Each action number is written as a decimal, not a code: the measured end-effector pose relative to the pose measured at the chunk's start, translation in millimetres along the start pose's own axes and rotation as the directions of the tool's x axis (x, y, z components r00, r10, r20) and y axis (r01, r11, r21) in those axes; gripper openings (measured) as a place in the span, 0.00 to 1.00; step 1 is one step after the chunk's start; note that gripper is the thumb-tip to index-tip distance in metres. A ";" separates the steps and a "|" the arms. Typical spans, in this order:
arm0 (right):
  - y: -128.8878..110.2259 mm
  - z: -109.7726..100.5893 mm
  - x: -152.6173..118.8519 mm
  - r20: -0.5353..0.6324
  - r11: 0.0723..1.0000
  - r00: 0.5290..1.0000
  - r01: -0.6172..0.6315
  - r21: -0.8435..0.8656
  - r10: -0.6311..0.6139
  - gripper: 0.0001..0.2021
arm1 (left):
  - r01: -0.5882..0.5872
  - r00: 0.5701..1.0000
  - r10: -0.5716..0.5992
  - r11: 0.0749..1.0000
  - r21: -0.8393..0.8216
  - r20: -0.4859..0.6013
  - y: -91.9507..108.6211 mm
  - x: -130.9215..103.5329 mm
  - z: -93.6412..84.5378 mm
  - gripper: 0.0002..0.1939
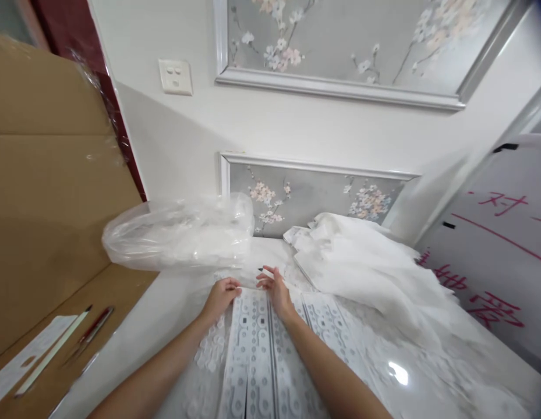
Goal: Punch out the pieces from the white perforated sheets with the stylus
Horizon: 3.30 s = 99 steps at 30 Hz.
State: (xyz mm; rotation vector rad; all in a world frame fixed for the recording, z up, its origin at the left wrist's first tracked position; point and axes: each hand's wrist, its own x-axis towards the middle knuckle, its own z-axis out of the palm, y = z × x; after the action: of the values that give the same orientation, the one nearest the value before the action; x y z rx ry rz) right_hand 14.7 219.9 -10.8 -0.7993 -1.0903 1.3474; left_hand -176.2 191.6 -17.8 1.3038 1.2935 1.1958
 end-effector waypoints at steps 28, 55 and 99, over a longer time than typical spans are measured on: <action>10.4 -5.6 -2.2 0.264 0.879 0.964 0.117 -0.463 0.010 0.15 | 0.038 0.999 -0.037 0.997 -0.060 0.009 1.1 -0.2 0.4 0.19; -3.4 -3.1 -11.7 0.701 0.159 0.691 0.723 -0.673 -0.175 0.16 | 0.067 0.998 -0.064 0.990 -0.127 0.028 8.6 -2.5 0.9 0.19; -10.8 -40.4 -11.5 0.284 0.756 0.958 0.170 -0.632 0.022 0.10 | -0.116 0.993 0.111 0.973 0.200 0.036 -3.9 2.1 0.0 0.11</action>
State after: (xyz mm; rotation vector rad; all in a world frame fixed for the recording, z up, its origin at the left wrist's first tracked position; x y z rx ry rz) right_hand 57.3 213.2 -15.8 -1.0717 -1.8563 1.0144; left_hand -176.7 193.8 -21.6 1.5528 1.3650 1.1453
